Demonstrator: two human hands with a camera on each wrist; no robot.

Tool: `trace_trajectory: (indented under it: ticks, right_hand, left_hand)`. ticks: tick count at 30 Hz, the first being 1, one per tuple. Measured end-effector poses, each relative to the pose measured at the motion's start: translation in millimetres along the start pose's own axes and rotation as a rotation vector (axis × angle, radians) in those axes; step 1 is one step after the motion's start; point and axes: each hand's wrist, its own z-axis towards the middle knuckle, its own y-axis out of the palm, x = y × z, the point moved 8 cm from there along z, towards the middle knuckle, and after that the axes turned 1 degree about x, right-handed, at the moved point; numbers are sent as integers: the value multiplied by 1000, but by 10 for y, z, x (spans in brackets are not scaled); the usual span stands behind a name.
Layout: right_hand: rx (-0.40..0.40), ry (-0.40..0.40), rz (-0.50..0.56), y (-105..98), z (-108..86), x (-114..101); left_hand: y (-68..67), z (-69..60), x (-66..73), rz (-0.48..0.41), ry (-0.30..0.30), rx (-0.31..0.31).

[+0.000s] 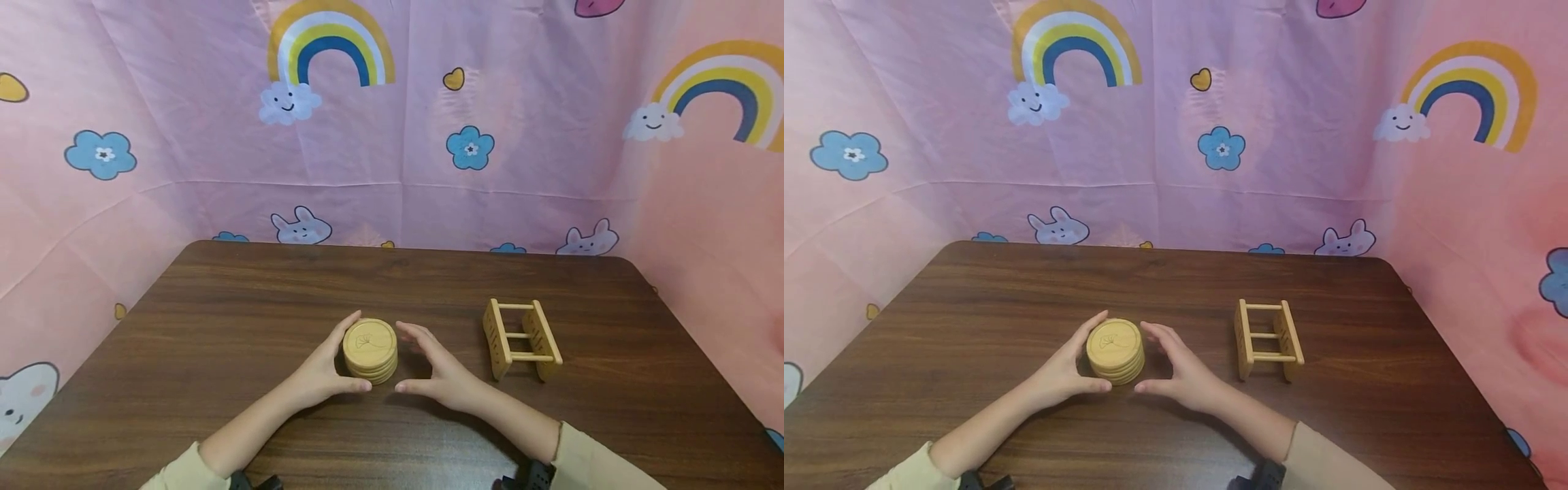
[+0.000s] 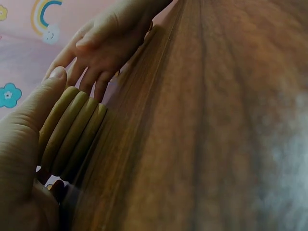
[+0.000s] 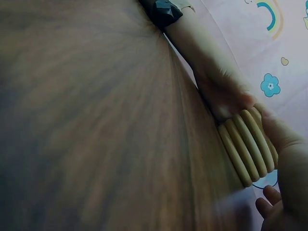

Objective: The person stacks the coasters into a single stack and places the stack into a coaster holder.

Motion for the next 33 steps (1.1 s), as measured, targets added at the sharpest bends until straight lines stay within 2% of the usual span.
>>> trace_trajectory:
  ticks: [4, 13, 23, 30, 33]
  right_hand:
    - [4, -10, -1, 24, 17, 47]
    - [65, -65, -2, 0, 61, 71]
    - [61, -118, -54, 7, 106, 52]
    - [29, -86, -62, 45, 115, 79]
    - [28, -72, -65, 64, 140, 184]
  left_hand:
    - [-4, 9, -16, 9, -10, 6]
    - [-4, 55, -13, 4, -1, 2]
    - [6, 101, 1, -25, 12, -10]
    - [8, 105, -14, -43, 7, -36]
    - [4, 116, -10, -52, 18, -44]
